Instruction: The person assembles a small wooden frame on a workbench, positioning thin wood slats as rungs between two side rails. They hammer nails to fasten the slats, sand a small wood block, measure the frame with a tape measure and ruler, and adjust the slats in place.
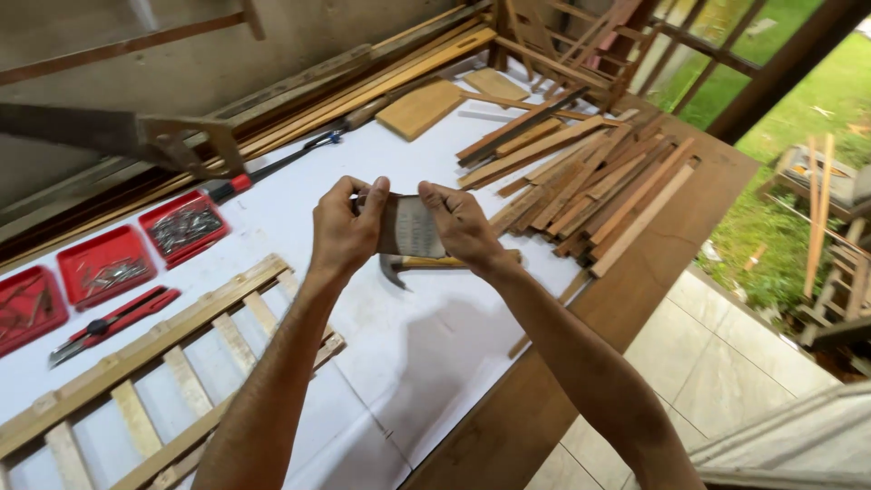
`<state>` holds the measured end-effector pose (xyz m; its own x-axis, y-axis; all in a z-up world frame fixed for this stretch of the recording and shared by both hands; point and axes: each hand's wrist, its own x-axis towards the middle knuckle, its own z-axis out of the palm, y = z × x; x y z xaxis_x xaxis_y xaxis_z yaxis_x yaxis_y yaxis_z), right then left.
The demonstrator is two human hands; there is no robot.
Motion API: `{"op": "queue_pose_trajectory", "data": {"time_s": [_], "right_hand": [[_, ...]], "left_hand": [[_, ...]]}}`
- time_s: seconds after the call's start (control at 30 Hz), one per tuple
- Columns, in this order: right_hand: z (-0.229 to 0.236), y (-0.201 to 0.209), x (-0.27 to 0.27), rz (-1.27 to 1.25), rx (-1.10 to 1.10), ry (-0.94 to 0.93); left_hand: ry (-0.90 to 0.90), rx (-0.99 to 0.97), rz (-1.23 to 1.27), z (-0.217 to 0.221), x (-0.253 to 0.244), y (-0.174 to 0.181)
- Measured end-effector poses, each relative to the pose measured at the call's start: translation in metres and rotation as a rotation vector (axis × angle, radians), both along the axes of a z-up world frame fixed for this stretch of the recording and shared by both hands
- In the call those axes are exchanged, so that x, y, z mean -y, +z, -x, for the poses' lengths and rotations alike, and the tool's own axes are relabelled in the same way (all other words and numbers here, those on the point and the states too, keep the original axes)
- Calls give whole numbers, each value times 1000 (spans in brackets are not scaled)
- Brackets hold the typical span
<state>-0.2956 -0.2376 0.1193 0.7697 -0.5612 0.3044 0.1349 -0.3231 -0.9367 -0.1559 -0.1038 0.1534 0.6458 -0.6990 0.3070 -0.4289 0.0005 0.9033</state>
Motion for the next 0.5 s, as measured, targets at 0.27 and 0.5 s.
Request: {"op": "queue_pose_trajectory", "data": {"time_s": [0.27, 0.5], "right_hand": [[-59, 21, -98, -447, 37, 365], [-125, 0, -142, 149, -33, 402]], "left_hand": [[-57, -33, 299, -32, -101, -7], [-48, -261, 474, -38, -183, 0]]}}
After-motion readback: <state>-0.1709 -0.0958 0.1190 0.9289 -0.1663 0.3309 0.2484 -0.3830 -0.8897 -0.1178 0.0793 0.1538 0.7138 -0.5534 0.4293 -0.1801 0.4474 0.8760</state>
